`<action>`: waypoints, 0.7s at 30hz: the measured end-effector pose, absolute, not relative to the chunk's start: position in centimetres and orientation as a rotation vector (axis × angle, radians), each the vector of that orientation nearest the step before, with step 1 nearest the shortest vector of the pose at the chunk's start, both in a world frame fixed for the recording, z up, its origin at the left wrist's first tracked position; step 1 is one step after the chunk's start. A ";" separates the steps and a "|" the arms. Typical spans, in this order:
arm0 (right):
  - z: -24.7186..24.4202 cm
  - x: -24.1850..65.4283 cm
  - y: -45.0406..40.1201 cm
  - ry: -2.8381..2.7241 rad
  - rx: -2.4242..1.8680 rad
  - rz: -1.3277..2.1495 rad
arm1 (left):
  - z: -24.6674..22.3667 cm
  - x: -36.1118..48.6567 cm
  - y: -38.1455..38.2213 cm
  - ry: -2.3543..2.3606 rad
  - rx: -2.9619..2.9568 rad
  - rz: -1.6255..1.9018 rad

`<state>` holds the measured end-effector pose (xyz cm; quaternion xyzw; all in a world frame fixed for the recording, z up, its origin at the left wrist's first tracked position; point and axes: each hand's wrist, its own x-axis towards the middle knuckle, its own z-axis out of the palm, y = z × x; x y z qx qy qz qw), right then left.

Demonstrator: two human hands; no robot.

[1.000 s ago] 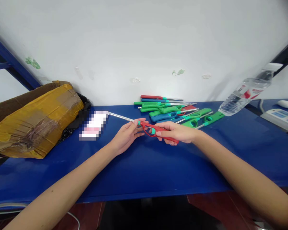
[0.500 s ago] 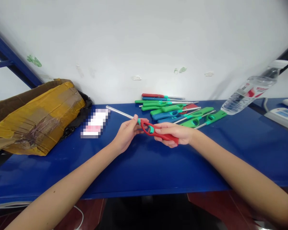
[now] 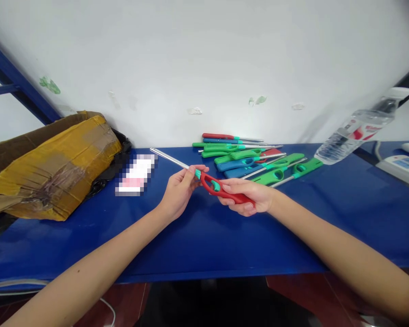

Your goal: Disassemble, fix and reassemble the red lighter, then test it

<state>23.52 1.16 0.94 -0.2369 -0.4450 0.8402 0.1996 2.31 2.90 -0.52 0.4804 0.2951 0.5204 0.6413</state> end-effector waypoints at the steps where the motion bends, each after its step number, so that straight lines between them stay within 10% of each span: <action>1: 0.9 23.5 1.2 -1.236 -0.641 2.367 | -0.5 2.4 2.8 0.675 1.092 1.194; 21: -0.4 23.4 1.3 -1.072 -0.279 2.578 | 0.4 2.6 2.0 0.678 1.242 1.249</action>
